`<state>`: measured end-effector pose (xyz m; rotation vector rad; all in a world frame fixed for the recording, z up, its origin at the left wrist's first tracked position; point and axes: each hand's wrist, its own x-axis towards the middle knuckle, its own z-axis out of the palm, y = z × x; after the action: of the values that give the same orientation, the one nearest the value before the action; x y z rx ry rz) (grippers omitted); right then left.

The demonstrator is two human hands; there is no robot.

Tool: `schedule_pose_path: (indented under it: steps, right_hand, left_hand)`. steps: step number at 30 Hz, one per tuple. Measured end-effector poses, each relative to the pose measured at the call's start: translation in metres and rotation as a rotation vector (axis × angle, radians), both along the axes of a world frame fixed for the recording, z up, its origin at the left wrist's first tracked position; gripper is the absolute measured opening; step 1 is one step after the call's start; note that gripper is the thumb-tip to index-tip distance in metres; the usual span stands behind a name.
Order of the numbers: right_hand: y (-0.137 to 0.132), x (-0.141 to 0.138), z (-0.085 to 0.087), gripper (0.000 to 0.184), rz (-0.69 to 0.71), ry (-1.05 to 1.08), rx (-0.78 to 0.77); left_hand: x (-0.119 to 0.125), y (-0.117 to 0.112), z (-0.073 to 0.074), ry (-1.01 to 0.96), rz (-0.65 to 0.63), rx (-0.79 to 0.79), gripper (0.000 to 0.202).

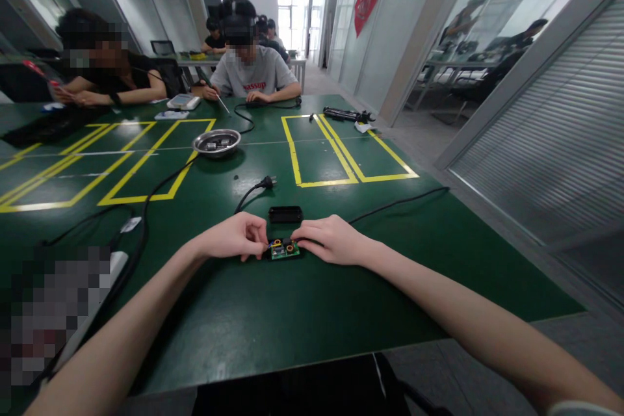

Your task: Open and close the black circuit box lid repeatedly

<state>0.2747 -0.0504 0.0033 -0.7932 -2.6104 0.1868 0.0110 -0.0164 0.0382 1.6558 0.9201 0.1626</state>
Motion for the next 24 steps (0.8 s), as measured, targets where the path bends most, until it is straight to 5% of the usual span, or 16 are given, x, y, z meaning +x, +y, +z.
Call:
schedule_pose_path:
  steps: [4, 13, 24]
  right_hand:
    - [0.001, 0.000, 0.001, 0.018, -0.067, -0.024, -0.042]
    - [0.007, 0.003, 0.003, 0.011, -0.236, -0.023, -0.094]
    - [0.013, 0.015, 0.003, 0.019, -0.131, -0.004, -0.092]
  left_hand:
    - [0.000, 0.000, -0.005, -0.032, 0.086, 0.042, 0.021]
    - [-0.005, 0.007, -0.003, -0.022, 0.063, 0.247, 0.028]
    - [-0.005, 0.008, -0.002, -0.011, 0.055, 0.190, 0.030]
